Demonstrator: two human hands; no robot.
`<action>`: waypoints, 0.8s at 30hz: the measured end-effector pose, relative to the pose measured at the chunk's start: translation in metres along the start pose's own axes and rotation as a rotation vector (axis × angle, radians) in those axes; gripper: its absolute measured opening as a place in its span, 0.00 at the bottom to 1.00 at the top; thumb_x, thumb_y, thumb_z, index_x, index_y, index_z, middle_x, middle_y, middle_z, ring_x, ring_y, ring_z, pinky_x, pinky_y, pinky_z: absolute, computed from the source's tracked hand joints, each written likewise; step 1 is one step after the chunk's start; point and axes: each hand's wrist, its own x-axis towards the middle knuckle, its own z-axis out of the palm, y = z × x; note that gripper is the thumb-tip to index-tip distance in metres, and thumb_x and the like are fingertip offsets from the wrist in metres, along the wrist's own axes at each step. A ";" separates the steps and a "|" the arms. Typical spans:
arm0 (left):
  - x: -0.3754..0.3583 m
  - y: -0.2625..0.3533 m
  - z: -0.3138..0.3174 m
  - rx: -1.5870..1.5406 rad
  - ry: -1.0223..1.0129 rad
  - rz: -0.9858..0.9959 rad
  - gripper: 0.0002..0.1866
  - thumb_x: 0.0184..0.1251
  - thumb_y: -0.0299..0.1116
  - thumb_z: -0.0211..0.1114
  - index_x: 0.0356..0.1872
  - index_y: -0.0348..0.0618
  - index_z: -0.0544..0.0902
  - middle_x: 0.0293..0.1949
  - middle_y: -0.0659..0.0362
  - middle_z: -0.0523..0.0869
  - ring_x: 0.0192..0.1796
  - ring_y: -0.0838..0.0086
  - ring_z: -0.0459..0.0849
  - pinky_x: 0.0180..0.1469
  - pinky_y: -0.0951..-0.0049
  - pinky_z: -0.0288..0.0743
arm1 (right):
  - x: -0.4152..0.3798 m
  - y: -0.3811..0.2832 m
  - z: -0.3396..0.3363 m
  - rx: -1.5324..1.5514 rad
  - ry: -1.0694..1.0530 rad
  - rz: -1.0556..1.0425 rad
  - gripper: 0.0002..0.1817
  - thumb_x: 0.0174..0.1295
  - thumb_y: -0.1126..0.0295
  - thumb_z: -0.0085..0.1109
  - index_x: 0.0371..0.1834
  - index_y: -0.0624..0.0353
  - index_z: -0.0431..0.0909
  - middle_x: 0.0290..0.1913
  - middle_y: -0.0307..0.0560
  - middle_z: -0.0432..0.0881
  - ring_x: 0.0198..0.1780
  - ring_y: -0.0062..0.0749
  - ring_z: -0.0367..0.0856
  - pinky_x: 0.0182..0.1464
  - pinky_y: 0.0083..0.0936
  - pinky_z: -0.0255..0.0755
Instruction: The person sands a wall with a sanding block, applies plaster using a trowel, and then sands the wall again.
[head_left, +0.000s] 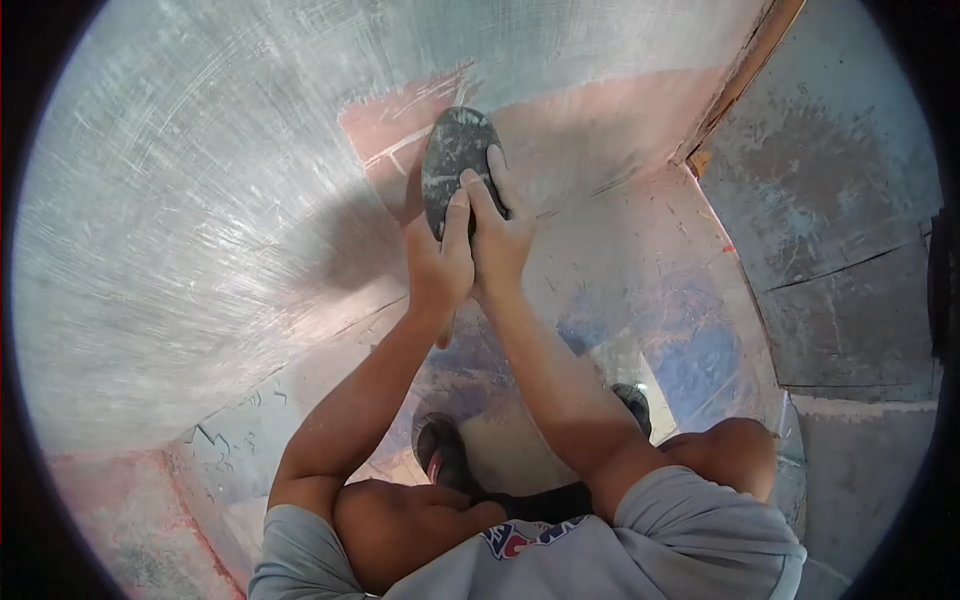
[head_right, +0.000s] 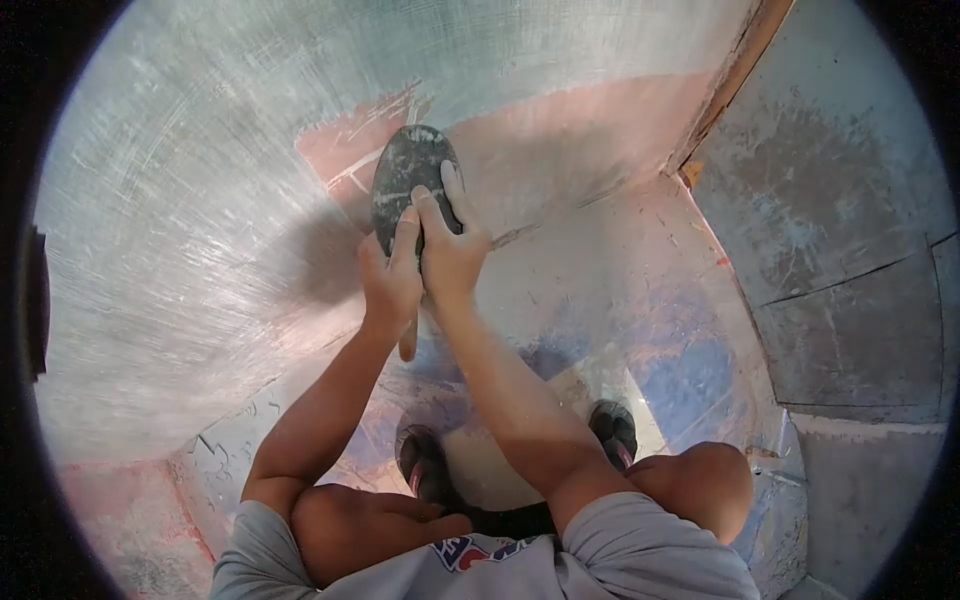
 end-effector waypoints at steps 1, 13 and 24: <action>0.001 0.001 0.001 -0.002 0.001 0.000 0.18 0.80 0.40 0.58 0.50 0.31 0.85 0.40 0.54 0.91 0.44 0.74 0.85 0.48 0.71 0.77 | -0.001 0.000 0.000 0.015 -0.010 0.067 0.26 0.66 0.71 0.66 0.65 0.73 0.77 0.56 0.58 0.87 0.53 0.28 0.82 0.58 0.24 0.74; 0.002 -0.019 0.003 0.081 0.023 0.135 0.17 0.80 0.38 0.57 0.47 0.31 0.85 0.37 0.53 0.90 0.39 0.74 0.84 0.44 0.68 0.77 | 0.005 0.018 -0.004 -0.022 -0.070 -0.082 0.25 0.66 0.71 0.65 0.65 0.74 0.77 0.61 0.61 0.84 0.59 0.33 0.81 0.62 0.25 0.72; 0.006 -0.031 0.002 0.113 0.059 0.208 0.18 0.80 0.39 0.58 0.50 0.30 0.84 0.40 0.54 0.90 0.41 0.74 0.85 0.47 0.70 0.77 | 0.009 0.015 -0.003 -0.025 -0.119 -0.025 0.26 0.67 0.70 0.65 0.67 0.71 0.77 0.64 0.61 0.82 0.64 0.34 0.79 0.66 0.26 0.69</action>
